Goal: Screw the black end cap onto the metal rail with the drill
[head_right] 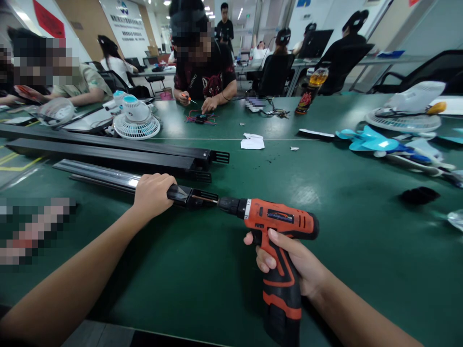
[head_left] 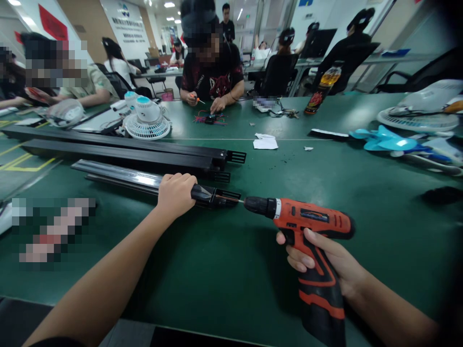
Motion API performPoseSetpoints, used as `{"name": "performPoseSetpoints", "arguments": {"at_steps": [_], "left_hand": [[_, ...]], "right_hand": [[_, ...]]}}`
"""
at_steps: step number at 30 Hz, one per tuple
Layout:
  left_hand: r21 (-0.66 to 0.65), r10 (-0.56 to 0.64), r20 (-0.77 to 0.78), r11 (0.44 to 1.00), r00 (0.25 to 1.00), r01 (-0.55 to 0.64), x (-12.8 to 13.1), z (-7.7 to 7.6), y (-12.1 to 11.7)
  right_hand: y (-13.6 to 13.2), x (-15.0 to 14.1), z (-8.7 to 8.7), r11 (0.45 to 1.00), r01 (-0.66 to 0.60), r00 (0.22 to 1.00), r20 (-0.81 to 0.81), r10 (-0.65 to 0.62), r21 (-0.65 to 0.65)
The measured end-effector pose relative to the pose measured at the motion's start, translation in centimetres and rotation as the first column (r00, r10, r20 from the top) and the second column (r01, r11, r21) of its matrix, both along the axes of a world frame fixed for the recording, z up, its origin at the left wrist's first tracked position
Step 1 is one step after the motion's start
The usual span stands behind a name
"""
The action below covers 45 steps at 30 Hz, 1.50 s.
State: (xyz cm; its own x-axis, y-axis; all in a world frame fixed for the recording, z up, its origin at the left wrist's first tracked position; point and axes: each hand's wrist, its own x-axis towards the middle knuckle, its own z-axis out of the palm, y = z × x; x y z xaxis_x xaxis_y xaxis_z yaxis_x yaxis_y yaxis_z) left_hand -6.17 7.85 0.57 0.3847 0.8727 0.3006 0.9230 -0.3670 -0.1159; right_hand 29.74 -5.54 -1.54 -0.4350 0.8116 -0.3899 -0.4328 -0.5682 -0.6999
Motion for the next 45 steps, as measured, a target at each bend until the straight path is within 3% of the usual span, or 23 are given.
{"name": "performPoseSetpoints", "arguments": {"at_steps": [6, 22, 33, 45], "left_hand": [[-0.006, 0.010, 0.004, 1.000, 1.000, -0.010, 0.0, 0.0, 0.2], [0.009, 0.005, 0.027, 1.000, 1.000, -0.005, 0.0, -0.2, 0.3], [0.023, -0.003, 0.032, 1.000, 0.999, 0.003, 0.0, -0.3, 0.2], [0.011, 0.005, 0.028, 1.000, 1.000, -0.006, 0.1, -0.1, 0.1]], "right_hand": [[0.1, 0.4, -0.1, 0.995, 0.057, 0.991, 0.128, -0.046, -0.082], [0.4, 0.8, -0.2, 0.985, 0.023, 0.997, 0.079, -0.009, -0.173], [0.4, 0.4, -0.9, 1.000, -0.021, 1.000, 0.010, 0.021, 0.018], [0.8, 0.2, -0.6, 0.993, -0.095, 0.992, -0.075, 0.100, 0.067]]}}
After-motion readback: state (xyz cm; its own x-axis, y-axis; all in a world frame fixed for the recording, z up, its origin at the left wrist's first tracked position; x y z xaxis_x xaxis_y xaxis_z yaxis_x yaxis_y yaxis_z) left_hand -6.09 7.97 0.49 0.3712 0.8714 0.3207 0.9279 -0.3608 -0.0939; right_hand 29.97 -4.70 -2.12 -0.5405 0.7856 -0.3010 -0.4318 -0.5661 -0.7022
